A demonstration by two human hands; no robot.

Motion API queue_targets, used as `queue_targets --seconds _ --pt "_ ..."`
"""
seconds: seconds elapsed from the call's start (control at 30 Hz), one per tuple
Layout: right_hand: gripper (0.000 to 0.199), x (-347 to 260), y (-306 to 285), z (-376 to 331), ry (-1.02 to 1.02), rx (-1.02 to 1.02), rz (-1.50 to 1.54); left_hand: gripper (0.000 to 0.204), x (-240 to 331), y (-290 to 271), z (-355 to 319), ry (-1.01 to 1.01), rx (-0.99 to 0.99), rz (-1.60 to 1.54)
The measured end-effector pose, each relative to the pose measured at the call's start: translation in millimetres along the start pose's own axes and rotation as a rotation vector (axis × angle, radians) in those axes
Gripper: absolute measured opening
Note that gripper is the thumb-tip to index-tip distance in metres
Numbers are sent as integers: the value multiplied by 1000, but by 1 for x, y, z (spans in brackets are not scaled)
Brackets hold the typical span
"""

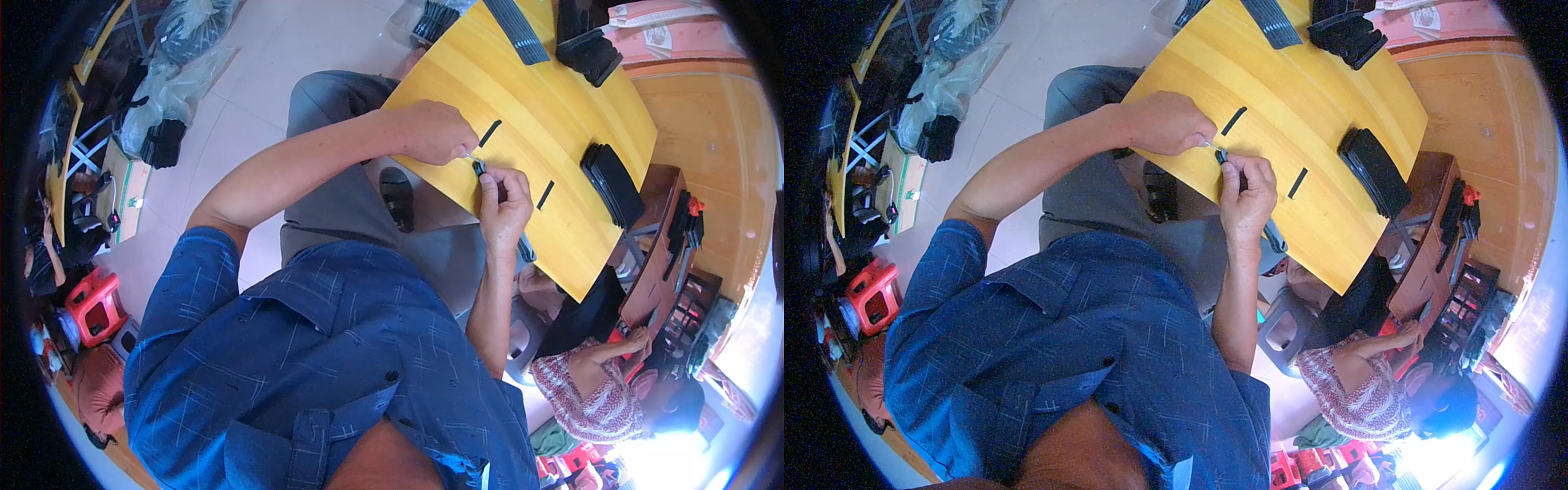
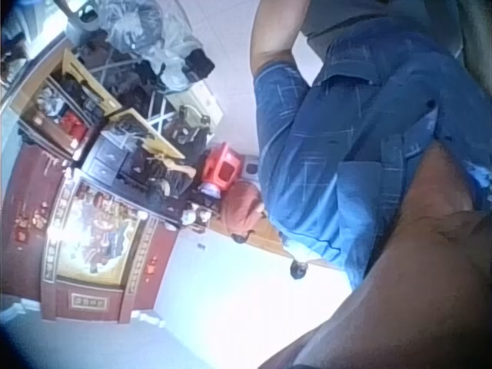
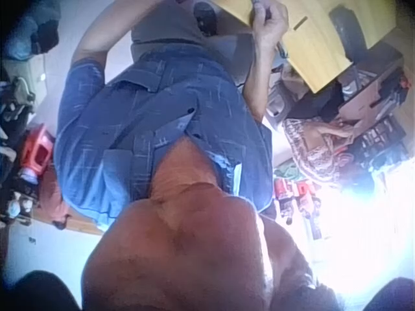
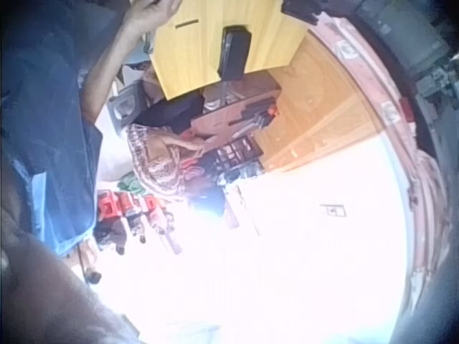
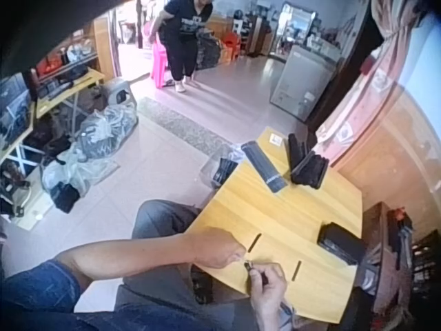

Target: The worker is assembling plastic buckles and components onto fabric webbing straps.

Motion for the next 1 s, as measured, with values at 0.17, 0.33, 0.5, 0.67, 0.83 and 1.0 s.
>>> queue_targets --seconds 0.17,0.33,0.5,0.67,0.83,1.0 --pt "5 0 -1 0 -16 9 -6 20 2 -2 4 13 -50 29" --pt "9 -3 -7 5 66 -22 9 21 2 -6 0 -3 -6 -39" --pt "26 12 -19 6 102 -52 174 21 17 0 2 -41 87 -173" --pt "35 16 -56 -4 105 -14 88 42 36 8 4 10 108 -159" --pt "30 40 -100 -43 264 143 29 45 41 22 15 -10 178 -114" --pt "29 48 -118 -69 237 239 -145 46 50 23 30 -34 176 -46"
Point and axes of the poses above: each hand's wrist, its own z-axis towards the middle knuckle, its own y-axis out of the palm, x = y × z, the point moved 5 cm from there along z, towards the middle knuckle, and after that the axes turned 3 degrees about z, right-handed, at the moved point
